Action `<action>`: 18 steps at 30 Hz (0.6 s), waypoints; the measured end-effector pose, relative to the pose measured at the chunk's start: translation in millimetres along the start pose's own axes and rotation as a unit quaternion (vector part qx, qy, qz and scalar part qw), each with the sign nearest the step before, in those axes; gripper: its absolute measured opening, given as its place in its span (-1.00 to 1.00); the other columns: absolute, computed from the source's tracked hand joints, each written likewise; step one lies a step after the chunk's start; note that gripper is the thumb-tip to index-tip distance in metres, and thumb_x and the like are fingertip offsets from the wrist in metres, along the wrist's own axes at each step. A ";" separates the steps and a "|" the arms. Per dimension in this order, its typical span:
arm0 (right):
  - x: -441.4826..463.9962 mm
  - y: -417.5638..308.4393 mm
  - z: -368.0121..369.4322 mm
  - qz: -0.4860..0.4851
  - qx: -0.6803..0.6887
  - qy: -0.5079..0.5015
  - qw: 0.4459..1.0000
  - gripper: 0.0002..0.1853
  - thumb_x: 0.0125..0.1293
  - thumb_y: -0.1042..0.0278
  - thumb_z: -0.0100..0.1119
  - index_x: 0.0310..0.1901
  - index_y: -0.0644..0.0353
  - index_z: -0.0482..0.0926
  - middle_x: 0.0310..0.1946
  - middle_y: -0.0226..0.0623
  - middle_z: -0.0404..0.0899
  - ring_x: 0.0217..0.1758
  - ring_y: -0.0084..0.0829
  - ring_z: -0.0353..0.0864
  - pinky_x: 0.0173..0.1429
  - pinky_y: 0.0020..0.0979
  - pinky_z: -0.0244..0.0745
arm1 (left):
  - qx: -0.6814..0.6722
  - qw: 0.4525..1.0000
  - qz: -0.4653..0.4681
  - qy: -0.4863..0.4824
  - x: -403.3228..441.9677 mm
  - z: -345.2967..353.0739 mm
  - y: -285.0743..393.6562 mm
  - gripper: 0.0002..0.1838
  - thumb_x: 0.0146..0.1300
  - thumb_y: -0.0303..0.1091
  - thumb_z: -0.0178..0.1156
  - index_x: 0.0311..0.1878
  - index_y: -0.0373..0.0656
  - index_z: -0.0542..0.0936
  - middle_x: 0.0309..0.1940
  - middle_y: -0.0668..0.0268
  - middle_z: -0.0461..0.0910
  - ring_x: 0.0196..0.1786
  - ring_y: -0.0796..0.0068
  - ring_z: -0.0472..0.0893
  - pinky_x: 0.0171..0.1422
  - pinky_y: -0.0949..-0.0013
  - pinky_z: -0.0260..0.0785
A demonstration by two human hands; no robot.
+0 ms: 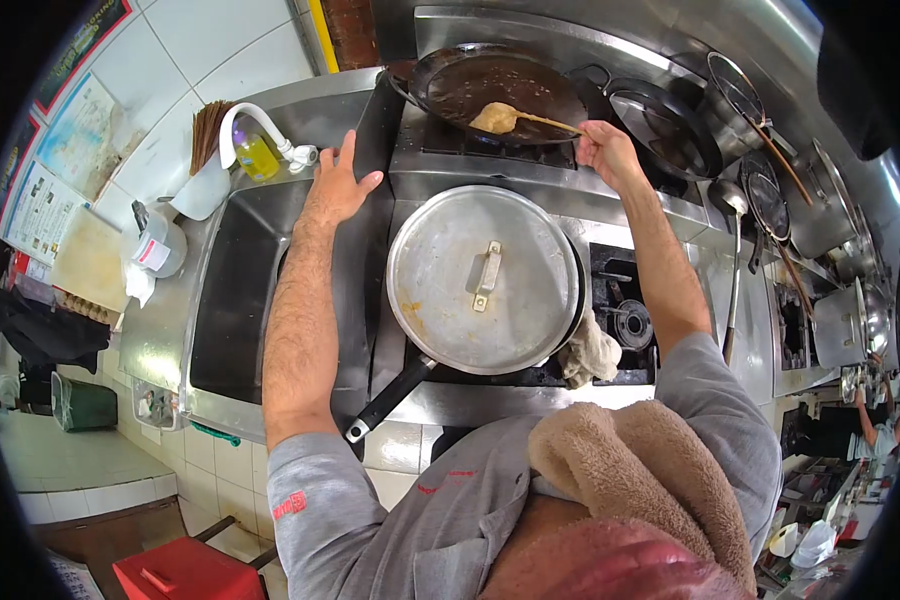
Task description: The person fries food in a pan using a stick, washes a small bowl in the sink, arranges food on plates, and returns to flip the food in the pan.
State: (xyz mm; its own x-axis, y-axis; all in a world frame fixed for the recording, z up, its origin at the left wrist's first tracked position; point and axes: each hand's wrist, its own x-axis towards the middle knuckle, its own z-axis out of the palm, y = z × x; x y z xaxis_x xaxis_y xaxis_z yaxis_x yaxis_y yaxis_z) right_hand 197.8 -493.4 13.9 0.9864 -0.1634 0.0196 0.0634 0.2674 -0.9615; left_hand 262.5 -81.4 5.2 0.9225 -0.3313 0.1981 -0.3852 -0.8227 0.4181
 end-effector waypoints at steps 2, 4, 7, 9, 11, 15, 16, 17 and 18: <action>-9.3 3.1 -10.1 0.000 0.010 0.008 1.000 -0.82 0.37 0.40 -0.19 -0.17 0.31 0.38 -0.56 -0.33 0.43 -0.54 -0.47 0.44 -0.40 -0.43 0.42 | 0.002 1.000 0.006 0.005 0.3 -0.6 1.2 -0.16 0.14 -0.04 0.18 0.38 0.02 -0.05 0.21 -0.09 0.10 0.24 -0.09 0.23 0.28 0.03 0.17; -22.0 4.2 -15.6 -0.011 0.012 0.009 1.000 -0.82 0.38 0.39 -0.20 -0.15 0.31 0.37 -0.55 -0.32 0.44 -0.53 -0.45 0.47 -0.38 -0.41 0.45 | -0.009 1.000 0.003 0.003 -1.2 -2.8 3.2 -0.16 0.14 -0.04 0.18 0.38 0.03 -0.05 0.21 -0.08 0.10 0.23 -0.10 0.23 0.29 0.03 0.16; -34.2 8.4 -28.9 -0.013 0.017 0.014 1.000 -0.81 0.39 0.38 -0.20 -0.14 0.31 0.36 -0.54 -0.33 0.45 -0.50 -0.43 0.51 -0.36 -0.41 0.48 | -0.007 1.000 0.008 0.005 1.1 0.4 -1.2 -0.15 0.13 -0.02 0.18 0.38 0.03 -0.05 0.22 -0.08 0.10 0.23 -0.10 0.23 0.29 0.03 0.15; -41.7 9.4 -36.1 -0.015 0.025 0.021 0.999 -0.82 0.38 0.38 -0.19 -0.14 0.31 0.36 -0.54 -0.33 0.46 -0.50 -0.43 0.52 -0.36 -0.41 0.49 | -0.004 1.000 0.011 0.006 2.4 1.9 -3.2 -0.15 0.13 -0.02 0.18 0.38 0.03 -0.06 0.22 -0.08 0.09 0.24 -0.10 0.22 0.29 0.03 0.15; -48.5 8.6 -40.3 -0.007 0.010 0.031 0.999 -0.81 0.36 0.35 -0.11 -0.15 0.30 0.38 -0.52 -0.33 0.47 -0.50 -0.44 0.54 -0.39 -0.43 0.49 | -0.002 1.000 0.013 0.007 3.4 3.1 -4.3 -0.15 0.13 -0.01 0.18 0.38 0.04 -0.06 0.22 -0.08 0.09 0.24 -0.10 0.22 0.29 0.03 0.15; -57.6 -1.9 -42.6 0.001 -0.129 0.041 0.991 -0.80 0.34 0.33 -0.04 -0.17 0.30 0.41 -0.53 -0.35 0.49 -0.52 -0.46 0.55 -0.42 -0.46 0.47 | -0.001 1.000 0.010 0.001 2.2 1.3 -2.3 -0.15 0.14 -0.02 0.18 0.39 0.04 -0.07 0.24 -0.11 0.07 0.26 -0.08 0.20 0.30 0.06 0.14; -56.8 -6.2 -42.5 0.022 -0.238 0.036 0.970 -0.81 0.31 0.33 -0.02 -0.17 0.29 0.42 -0.54 -0.35 0.49 -0.52 -0.49 0.54 -0.43 -0.48 0.45 | -0.002 1.000 0.005 -0.005 1.9 0.1 -0.8 -0.15 0.15 -0.03 0.17 0.39 0.02 -0.07 0.24 -0.14 0.05 0.28 -0.07 0.18 0.31 0.10 0.12; -58.9 -11.3 -38.8 0.044 -0.343 0.030 0.938 -0.81 0.29 0.33 0.00 -0.18 0.28 0.44 -0.55 -0.36 0.48 -0.53 -0.52 0.54 -0.44 -0.51 0.44 | -0.001 1.000 0.008 -0.007 1.4 -0.2 0.2 -0.15 0.15 -0.03 0.17 0.39 0.02 -0.07 0.24 -0.14 0.05 0.28 -0.07 0.18 0.31 0.10 0.12; -60.9 -14.1 -33.5 0.045 -0.341 0.034 0.938 -0.81 0.29 0.33 0.00 -0.18 0.28 0.44 -0.55 -0.36 0.48 -0.53 -0.52 0.54 -0.44 -0.51 0.44 | -0.005 1.000 0.003 -0.009 0.9 -0.9 1.1 -0.15 0.15 -0.03 0.17 0.39 0.02 -0.07 0.24 -0.14 0.05 0.28 -0.07 0.18 0.31 0.10 0.12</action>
State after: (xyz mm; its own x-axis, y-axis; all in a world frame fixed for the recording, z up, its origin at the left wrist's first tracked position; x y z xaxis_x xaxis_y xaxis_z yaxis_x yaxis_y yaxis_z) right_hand 131.8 -519.1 17.0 0.9698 -0.2351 -0.0649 -0.1540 -0.3840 -0.9104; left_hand 262.9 -82.3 6.7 0.9204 -0.3443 0.1854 -0.3910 -0.8159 0.4260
